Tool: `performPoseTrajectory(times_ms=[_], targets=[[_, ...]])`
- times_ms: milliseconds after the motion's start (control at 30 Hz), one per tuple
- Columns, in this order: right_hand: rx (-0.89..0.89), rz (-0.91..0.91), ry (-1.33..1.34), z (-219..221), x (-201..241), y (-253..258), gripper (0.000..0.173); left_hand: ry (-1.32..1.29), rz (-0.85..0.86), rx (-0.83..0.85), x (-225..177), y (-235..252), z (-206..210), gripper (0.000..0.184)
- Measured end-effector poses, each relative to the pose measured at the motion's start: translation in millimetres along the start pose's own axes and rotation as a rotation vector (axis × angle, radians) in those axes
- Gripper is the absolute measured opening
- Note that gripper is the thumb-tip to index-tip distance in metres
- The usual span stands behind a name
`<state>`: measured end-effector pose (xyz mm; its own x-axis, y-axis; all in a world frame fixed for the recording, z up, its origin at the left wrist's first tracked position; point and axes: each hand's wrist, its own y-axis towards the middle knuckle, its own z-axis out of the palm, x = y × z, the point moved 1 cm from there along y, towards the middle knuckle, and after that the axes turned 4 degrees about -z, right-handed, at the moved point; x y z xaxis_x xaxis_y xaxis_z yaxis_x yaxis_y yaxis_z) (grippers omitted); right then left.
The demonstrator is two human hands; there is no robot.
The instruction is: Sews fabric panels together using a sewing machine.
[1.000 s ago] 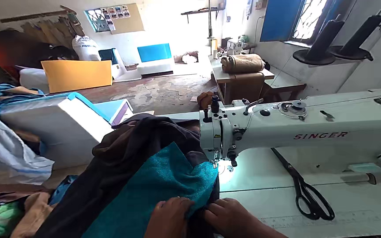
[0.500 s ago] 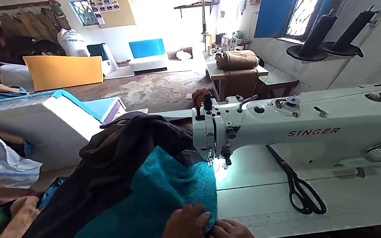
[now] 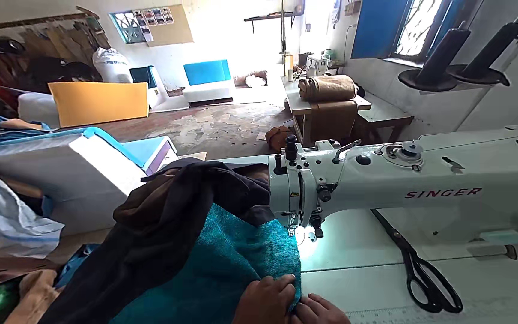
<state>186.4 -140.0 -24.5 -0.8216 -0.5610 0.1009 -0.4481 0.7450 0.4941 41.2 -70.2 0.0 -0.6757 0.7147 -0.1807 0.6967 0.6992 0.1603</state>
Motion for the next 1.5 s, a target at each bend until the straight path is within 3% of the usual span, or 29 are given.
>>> performPoseTrajectory(times_ms=[400,700,833,967,1067,1233,1333,1500], targets=[[-0.109,0.001,-0.14,24.6,-36.5,24.9,0.01,0.016,-0.028,-0.088,24.9,43.9,13.8,0.015],[-0.168,0.071,-0.097,33.4,-51.1,33.4,0.013,-0.094,-0.127,0.178,37.0,69.1,1.0,0.031],[-0.012,0.15,0.03,21.9,-43.7,25.2,0.018,-0.249,-0.177,0.32,40.6,66.3,-13.1,0.035],[-0.077,0.029,0.089,5.6,-28.5,-0.5,0.04,-0.491,-0.155,0.151,44.0,23.2,-38.1,0.046],[-0.13,-0.194,0.13,-6.7,-8.2,-20.6,0.028,-0.466,-0.218,0.006,44.4,-39.8,-51.3,0.048],[-0.053,-0.584,0.231,-13.4,26.8,-15.2,0.028,-0.505,-0.355,-0.001,37.3,-143.5,-67.0,0.044],[-0.006,-0.683,0.146,-4.3,53.9,-2.1,0.022,-0.492,-0.376,-0.062,28.2,-189.0,-77.2,0.034],[0.079,-0.789,0.046,-2.1,94.1,22.3,0.012,-0.477,-0.377,-0.022,2.5,-235.5,-100.7,0.032]])
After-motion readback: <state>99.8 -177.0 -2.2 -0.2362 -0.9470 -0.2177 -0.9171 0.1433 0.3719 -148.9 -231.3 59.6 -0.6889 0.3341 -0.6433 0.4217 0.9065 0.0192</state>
